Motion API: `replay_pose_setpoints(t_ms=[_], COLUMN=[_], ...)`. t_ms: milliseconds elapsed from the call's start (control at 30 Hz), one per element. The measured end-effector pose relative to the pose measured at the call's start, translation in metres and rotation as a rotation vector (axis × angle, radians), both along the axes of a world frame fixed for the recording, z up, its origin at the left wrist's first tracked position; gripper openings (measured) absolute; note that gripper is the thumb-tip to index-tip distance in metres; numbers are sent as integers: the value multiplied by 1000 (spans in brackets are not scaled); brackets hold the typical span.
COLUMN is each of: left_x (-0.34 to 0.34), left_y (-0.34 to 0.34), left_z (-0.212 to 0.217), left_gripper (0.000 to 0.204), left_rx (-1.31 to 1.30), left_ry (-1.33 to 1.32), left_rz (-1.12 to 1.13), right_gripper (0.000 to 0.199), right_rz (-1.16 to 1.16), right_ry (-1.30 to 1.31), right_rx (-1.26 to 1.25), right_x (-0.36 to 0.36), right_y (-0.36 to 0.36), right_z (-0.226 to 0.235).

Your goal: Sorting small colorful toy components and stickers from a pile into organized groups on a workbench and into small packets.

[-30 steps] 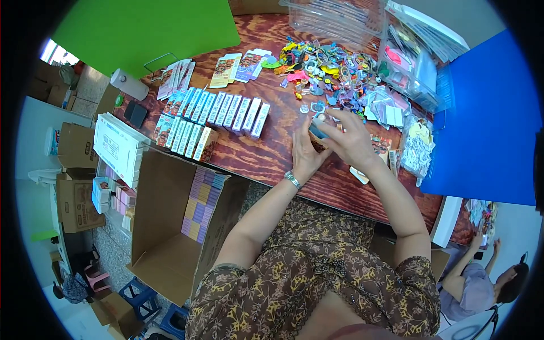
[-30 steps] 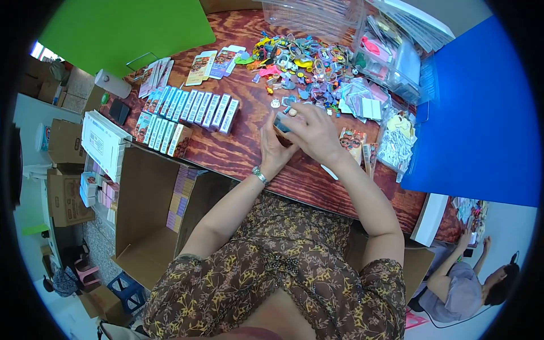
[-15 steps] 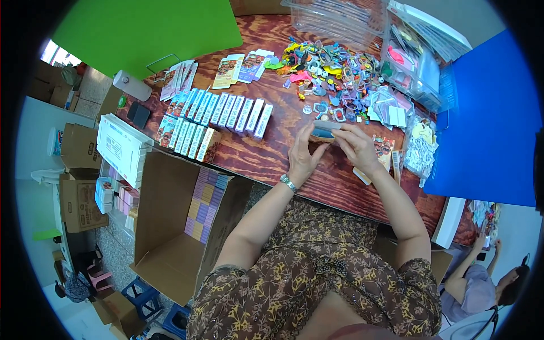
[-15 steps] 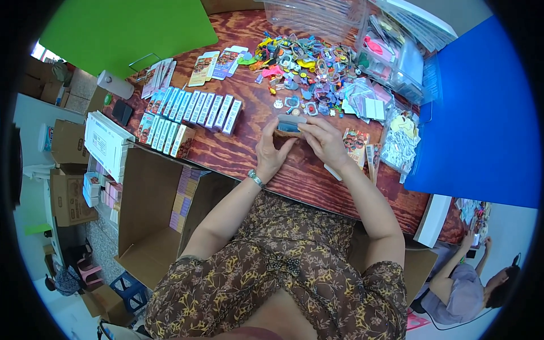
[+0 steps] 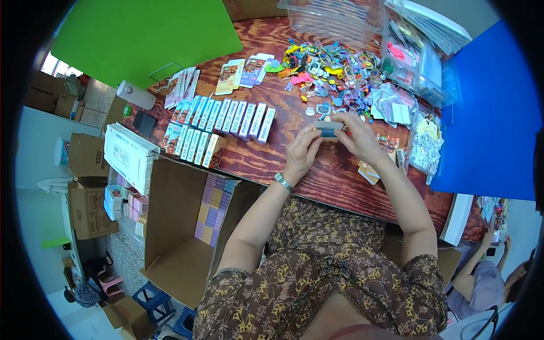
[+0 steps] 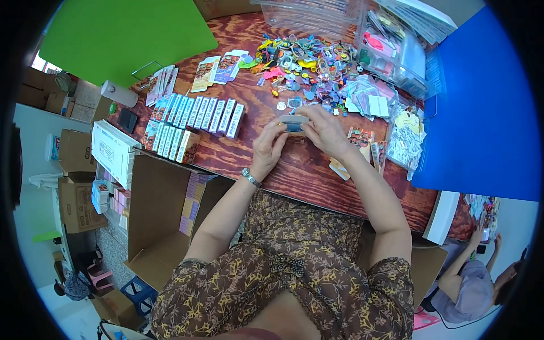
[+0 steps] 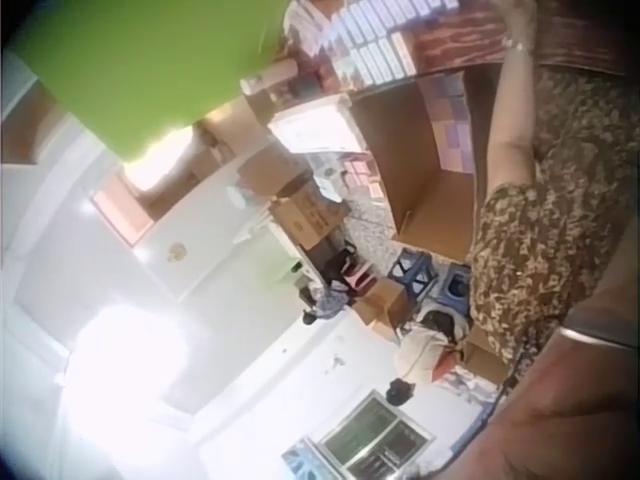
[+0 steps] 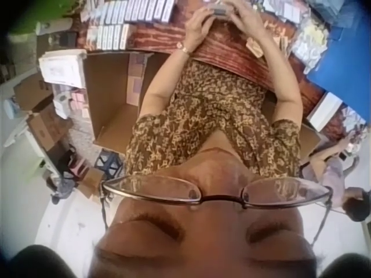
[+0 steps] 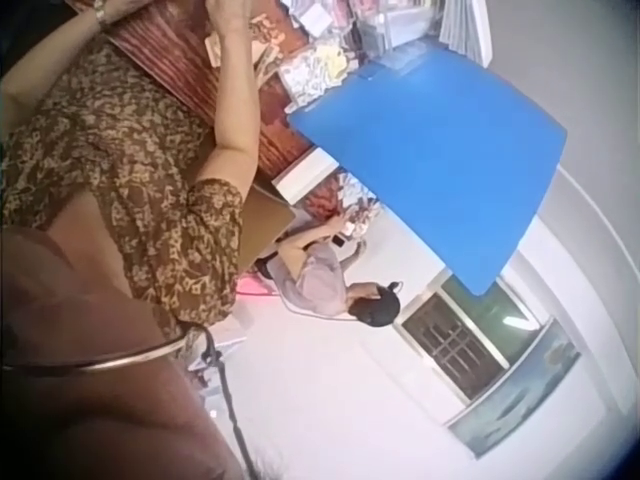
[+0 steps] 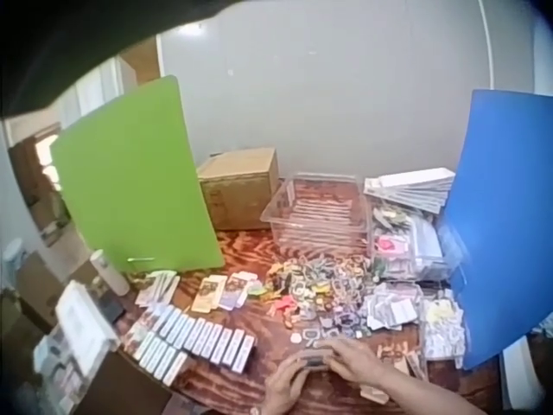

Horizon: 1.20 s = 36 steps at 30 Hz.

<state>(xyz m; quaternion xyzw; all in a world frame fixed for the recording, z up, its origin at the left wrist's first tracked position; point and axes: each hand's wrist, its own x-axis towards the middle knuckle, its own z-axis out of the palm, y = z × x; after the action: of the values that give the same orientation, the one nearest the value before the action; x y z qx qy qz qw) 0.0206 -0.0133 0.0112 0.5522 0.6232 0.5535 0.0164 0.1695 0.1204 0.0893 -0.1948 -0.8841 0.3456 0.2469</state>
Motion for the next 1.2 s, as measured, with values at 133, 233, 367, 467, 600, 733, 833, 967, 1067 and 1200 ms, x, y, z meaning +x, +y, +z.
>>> replay_pose_setpoints(t_ms=[133,233,367,467,600,733,833,967,1067,1200], left_x=[2,2,1,2,5,6,6,6,6,4], left_y=[2,-2,-1,-1,0,2,3,1,-1,-1], left_z=[5,2,-1,-5,-9,-11,-11,-11,-5,3], left_gripper=[27,28,29,30,33,34,34,37,42,40], left_rx=[20,-1,-3,-45,-63,-34,-26,-35,-28,50], left_ry=[-109,-155,-132,-205,-260,-270,-267,-222,-109,-13], left_rz=[-18,-15,-30,-21,-2,7,13,17,14,16], right_gripper=[23,19,19,19,17,18,22,26,27,34], right_rz=[119,168,169,153,92,37,20,11,31,55], right_ry=[115,49,-6,-38,37,19,12,7,7,53], right_rx=[238,287,127,41,144,224,339,473,516,430], right_x=[1,1,0,-5,-8,-8,-9,-11,-5,3], right_y=[10,6,8,6,-1,-11,-16,-26,-28,-30], right_z=[-15,-8,-4,8,3,-3,-6,-3,-8,-17])
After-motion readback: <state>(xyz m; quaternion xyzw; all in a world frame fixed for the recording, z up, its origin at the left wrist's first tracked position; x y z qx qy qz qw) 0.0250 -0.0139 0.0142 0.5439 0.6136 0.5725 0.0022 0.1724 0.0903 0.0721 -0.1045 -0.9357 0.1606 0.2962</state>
